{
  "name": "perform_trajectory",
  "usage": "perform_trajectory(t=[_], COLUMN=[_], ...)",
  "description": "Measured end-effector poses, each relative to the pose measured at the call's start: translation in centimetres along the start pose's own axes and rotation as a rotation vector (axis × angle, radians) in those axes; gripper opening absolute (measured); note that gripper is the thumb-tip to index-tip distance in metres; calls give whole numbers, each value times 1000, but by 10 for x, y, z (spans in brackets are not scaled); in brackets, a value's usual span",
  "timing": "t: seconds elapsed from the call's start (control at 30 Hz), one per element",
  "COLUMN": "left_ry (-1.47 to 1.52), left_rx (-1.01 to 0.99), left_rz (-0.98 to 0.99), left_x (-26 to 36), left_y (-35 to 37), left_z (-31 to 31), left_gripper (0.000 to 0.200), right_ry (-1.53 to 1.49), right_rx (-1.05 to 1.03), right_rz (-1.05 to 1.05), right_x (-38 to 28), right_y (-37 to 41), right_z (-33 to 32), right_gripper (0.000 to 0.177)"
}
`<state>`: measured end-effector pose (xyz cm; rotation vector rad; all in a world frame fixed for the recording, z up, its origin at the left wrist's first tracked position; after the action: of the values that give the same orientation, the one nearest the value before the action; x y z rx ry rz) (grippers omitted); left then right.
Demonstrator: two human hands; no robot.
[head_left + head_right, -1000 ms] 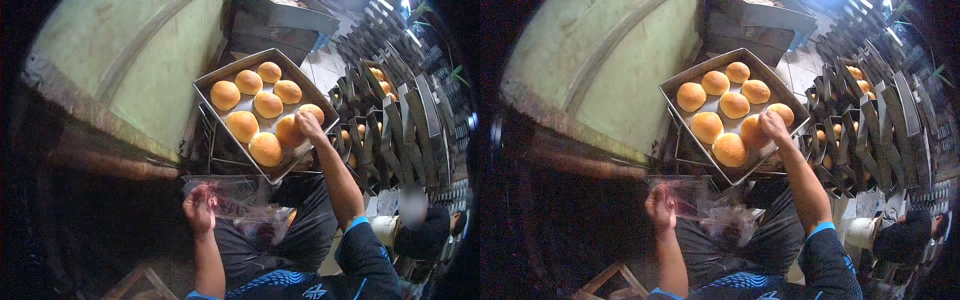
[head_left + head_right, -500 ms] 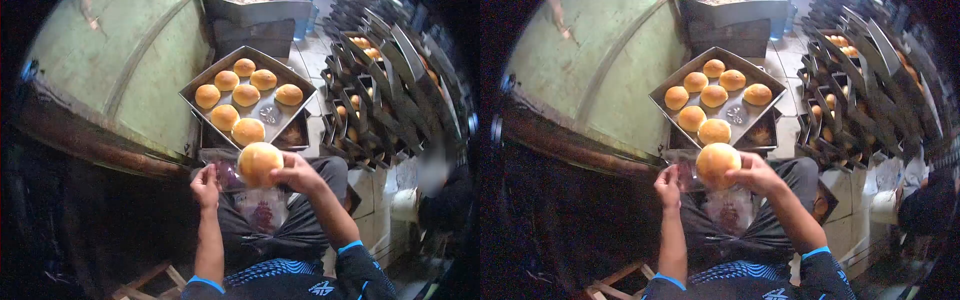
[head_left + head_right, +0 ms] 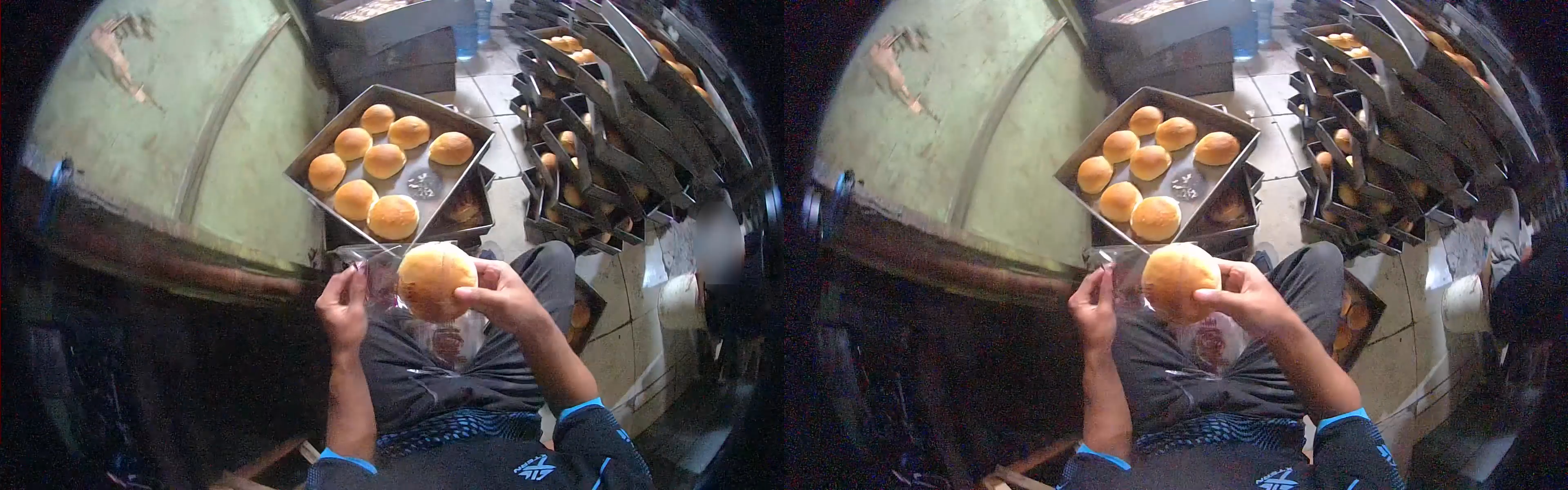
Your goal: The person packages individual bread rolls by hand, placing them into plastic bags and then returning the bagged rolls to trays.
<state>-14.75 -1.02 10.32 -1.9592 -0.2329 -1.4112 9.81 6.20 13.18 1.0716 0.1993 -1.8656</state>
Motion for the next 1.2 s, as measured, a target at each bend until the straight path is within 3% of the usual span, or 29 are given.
perform_trajectory(t=[0.03, 0.07, 0.13, 0.17, 0.2, 0.23, 0.27, 0.33, 0.43, 0.53, 0.57, 0.63, 0.67, 0.73, 0.8, 0.83, 0.87, 0.93, 1.03, 1.13, 1.17, 1.2], left_ry=[5, 32, 698, 869, 1041, 1051, 1021, 943, 775, 889, 1160, 1181, 934, 787, 992, 1305, 1418, 1080, 724, 1209, 1265, 1196], left_rx=[29, 136, 197, 184, 169, 107, 200, 369, 288, 238, 163, 120, 153, 223, 288, 143, 85, 206, -48, 143, 141, 15], left_rz=[53, 27, -383, -415, -447, -333, -251, -265, -122, -149, -9, 34, -64, -116, -45, 70, 120, 30, 124, 69, 51, 62], left_x=[1, -10, 46, 46, 46, 65, 74, 79, 105, 110, 111, 115, 117, 117, 112, 124, 133, 126, 130, 129, 124, 116], left_y=[0, 2, 2, 11, 20, 20, 14, 8, 49, 53, 34, 32, 49, 56, 54, 27, 16, 27, 37, 15, 13, 19], left_z=[2, 2, 13, 21, 30, 35, 30, 15, 38, 17, 14, 15, 23, 25, 18, 14, 14, 16, 18, 9, 9, 16], left_gripper=[16, 39, 71, 80, 89, 83, 76, 76, 93, 109, 112, 112, 109, 104, 100, 99, 94, 90, 87, 95, 96, 97], right_ry=[82, 320, 998, 1114, 1246, 1391, 1534, 1453, 1378, 1399, 1402, 1414, 1423, 1406, 1425, 1457, 1449, 1443, 1450, 1478, 1483, 1451], right_rx=[43, 121, 326, 352, 213, 204, 198, 148, 132, 70, 47, 82, 99, 127, 124, 74, 79, 91, 132, 92, 71, 124], right_rz=[-74, -217, -605, -833, -970, -945, -919, -863, -947, -1035, -1022, -1032, -1047, -1090, -1104, -1093, -1069, -1054, -1118, -1062, -1034, -997], right_x=[-2, -5, -11, -1, 6, 7, 6, 7, -1, 0, 1, 3, 1, -2, -2, -1, 1, -2, -4, 1, 2, 0], right_y=[0, 3, 11, 9, 0, 0, 3, 8, 17, 27, 28, 28, 27, 31, 36, 36, 38, 34, 38, 35, 33, 30], right_z=[14, 30, 60, 69, 71, 81, 93, 102, 101, 96, 96, 98, 99, 99, 99, 98, 98, 101, 101, 98, 97, 98], right_gripper=[50, 50, 51, 55, 56, 56, 56, 54, 44, 49, 47, 45, 44, 43, 43, 42, 42, 42, 43, 42, 41, 42])
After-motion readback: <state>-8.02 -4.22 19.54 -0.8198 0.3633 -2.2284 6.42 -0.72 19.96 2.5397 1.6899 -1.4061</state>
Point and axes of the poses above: each hand's wrist, its own y-axis away from the middle knuckle, its own z-axis out of the palm, x = y × z, the point moved 3 cm from there along -y, towards the middle knuckle, and after that the axes turned 12 degrees about z, right-handed, at the moved point
